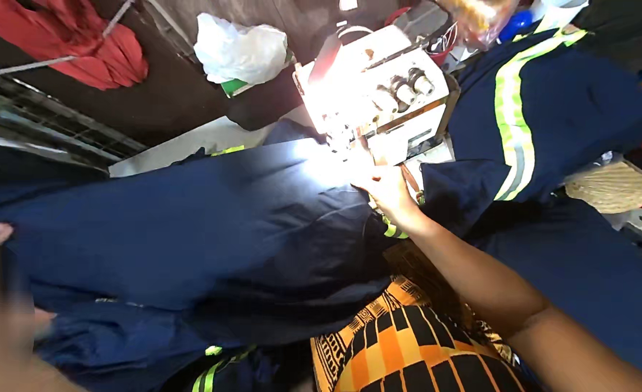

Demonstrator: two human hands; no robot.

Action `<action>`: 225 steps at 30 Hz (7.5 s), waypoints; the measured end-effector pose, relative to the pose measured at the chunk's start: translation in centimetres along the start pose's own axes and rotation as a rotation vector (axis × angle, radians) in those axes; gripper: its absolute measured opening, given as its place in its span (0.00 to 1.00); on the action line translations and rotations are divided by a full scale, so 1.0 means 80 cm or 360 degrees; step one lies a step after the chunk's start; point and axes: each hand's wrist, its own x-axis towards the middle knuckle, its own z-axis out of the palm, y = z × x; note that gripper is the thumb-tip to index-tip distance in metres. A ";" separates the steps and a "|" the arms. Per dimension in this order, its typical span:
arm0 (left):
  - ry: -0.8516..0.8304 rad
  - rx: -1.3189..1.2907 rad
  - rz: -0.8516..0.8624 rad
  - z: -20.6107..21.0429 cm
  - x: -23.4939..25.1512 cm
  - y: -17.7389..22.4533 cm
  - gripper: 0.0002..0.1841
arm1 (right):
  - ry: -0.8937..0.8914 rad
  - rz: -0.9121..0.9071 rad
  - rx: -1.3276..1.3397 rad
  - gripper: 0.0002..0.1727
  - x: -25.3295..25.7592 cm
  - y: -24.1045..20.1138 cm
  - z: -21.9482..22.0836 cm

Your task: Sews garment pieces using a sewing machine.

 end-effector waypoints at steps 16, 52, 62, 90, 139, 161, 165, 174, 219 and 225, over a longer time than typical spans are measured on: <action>0.0120 0.0844 -0.0632 0.101 -0.069 -0.208 0.33 | -0.0241 0.0013 0.0164 0.12 -0.030 0.054 -0.012; 0.0229 -0.0206 -0.0316 -0.014 -0.088 -0.111 0.47 | 0.0011 -0.0039 0.0083 0.09 0.005 0.010 -0.009; 0.0251 -0.0300 -0.0162 -0.025 0.005 -0.041 0.41 | 0.0075 -0.0153 -0.0249 0.18 0.024 -0.008 -0.010; -0.0237 -0.0882 -0.0862 0.155 -0.257 -0.008 0.20 | -0.0091 -0.0173 -0.0420 0.25 -0.139 0.094 -0.186; -0.0281 -0.1073 -0.1020 0.191 -0.286 0.022 0.15 | -0.0127 -0.0320 -0.0247 0.11 0.037 0.012 -0.051; -0.0255 -0.0118 -0.0370 0.240 -0.194 0.000 0.53 | -0.0041 -0.0046 0.0568 0.22 -0.012 0.041 0.007; -0.0230 -0.0300 -0.0496 0.244 -0.205 -0.005 0.51 | -0.0386 0.0111 0.0703 0.15 -0.045 0.051 -0.008; -0.0239 -0.0930 -0.0785 0.217 -0.204 -0.007 0.36 | -0.0150 -0.0034 0.0326 0.08 -0.073 0.048 -0.019; -0.0269 -0.0688 -0.0179 0.223 -0.204 -0.006 0.28 | 0.0053 0.0041 0.0506 0.09 -0.060 0.050 -0.012; -0.0309 -0.0543 -0.0049 0.224 -0.184 -0.010 0.26 | -0.0007 -0.0091 0.0409 0.11 -0.046 0.040 -0.005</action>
